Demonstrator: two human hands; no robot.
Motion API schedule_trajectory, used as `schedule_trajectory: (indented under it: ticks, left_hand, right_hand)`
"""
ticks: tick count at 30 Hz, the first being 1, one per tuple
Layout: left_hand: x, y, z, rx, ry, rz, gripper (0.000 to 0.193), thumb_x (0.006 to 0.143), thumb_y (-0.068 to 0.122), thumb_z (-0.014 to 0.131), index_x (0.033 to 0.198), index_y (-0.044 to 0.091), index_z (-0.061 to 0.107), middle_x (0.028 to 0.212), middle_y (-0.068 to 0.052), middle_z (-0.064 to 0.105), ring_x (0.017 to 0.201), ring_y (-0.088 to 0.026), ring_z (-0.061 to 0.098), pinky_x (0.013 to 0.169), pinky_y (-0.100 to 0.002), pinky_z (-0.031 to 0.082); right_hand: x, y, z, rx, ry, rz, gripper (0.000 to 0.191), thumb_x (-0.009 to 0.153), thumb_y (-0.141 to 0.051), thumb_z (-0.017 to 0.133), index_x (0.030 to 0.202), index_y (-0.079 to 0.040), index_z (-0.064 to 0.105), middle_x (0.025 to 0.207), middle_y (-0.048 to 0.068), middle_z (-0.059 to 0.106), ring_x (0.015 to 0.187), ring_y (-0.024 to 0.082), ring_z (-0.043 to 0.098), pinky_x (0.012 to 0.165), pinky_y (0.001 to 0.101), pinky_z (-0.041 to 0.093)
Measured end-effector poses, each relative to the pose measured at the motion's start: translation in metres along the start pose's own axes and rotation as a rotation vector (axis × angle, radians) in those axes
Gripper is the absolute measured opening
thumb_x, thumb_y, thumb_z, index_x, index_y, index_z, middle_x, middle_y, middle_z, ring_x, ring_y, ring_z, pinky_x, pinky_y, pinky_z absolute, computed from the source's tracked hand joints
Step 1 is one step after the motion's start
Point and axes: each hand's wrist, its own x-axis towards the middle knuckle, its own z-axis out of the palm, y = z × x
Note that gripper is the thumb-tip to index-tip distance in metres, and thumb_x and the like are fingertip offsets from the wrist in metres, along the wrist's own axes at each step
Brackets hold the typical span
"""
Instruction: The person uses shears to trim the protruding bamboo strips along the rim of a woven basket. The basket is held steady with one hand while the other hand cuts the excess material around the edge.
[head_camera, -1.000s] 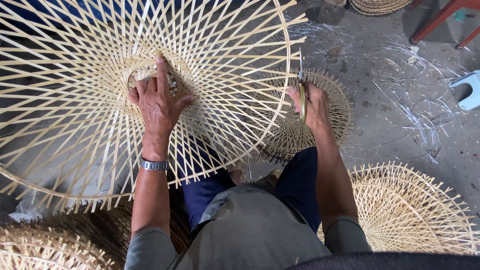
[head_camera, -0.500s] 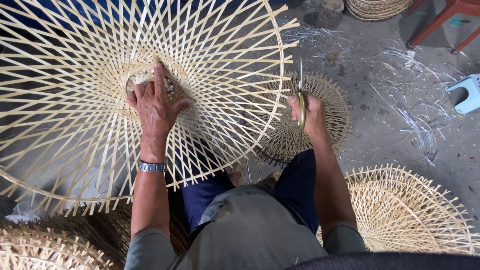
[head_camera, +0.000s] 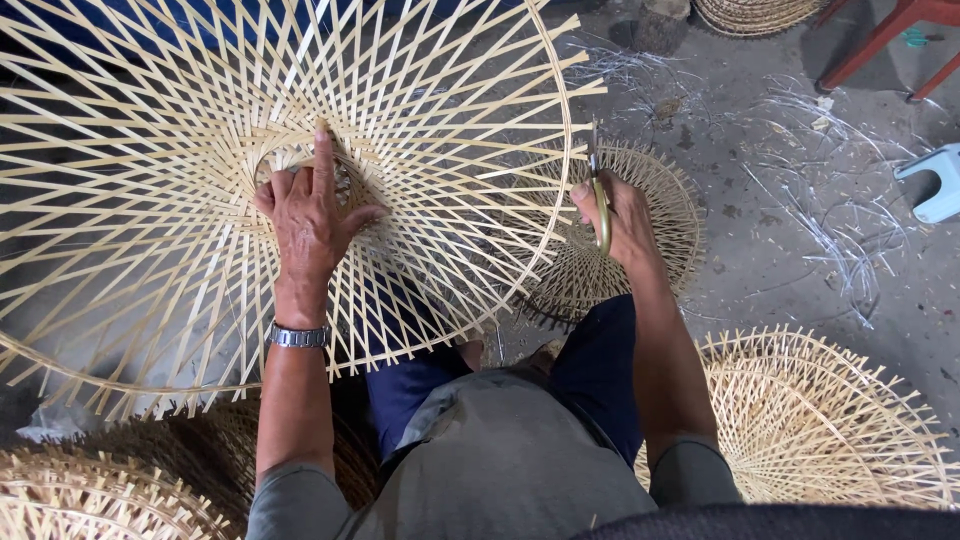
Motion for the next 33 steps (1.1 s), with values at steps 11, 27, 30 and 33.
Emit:
schedule_trajectory:
  ticks: [11,27,30,33]
  left_hand:
    - [-0.002,-0.002,0.004,-0.046,-0.010,-0.011,0.127,0.066,0.066,0.083,0.164,0.011,0.025,0.097,-0.004,0.063,0.096,-0.025,0.050,0.094,-0.047,0.031]
    - [-0.004,-0.008,0.005,-0.067,0.015,0.022,0.126,0.066,0.066,0.081,0.165,0.011,0.024,0.108,-0.003,0.067,0.101,-0.024,0.052,0.095,-0.047,0.031]
    - [-0.001,-0.011,0.005,-0.036,-0.008,0.011,0.126,0.066,0.068,0.080,0.165,0.012,0.026,0.104,-0.003,0.066,0.101,-0.024,0.053,0.097,-0.047,0.032]
    - [0.001,-0.014,0.005,-0.014,-0.044,0.027,0.124,0.067,0.069,0.080,0.164,0.012,0.027,0.103,-0.004,0.066,0.100,-0.024,0.053,0.095,-0.047,0.033]
  right_hand:
    - [0.001,-0.006,0.000,0.044,0.022,-0.084,0.070,0.097,-0.072,0.038,0.082,-0.007,0.060,0.057,0.003,0.059,0.048,0.014,0.061,0.044,0.0320,0.052]
    - [-0.001,-0.017,0.002,0.111,0.104,-0.119,0.054,0.101,-0.052,0.052,0.077,-0.005,0.061,0.051,0.004,0.056,0.040,0.013,0.059,0.035,0.0278,0.050]
    - [-0.008,-0.015,0.001,0.094,0.089,-0.169,0.055,0.103,-0.050,0.055,0.069,-0.006,0.059,0.050,0.003,0.055,0.040,0.012,0.059,0.036,0.0274,0.050]
    - [-0.017,-0.011,0.006,0.039,0.098,-0.193,0.051,0.103,-0.046,0.055,0.070,-0.006,0.060,0.049,0.003,0.054,0.039,0.012,0.058,0.034,0.0279,0.048]
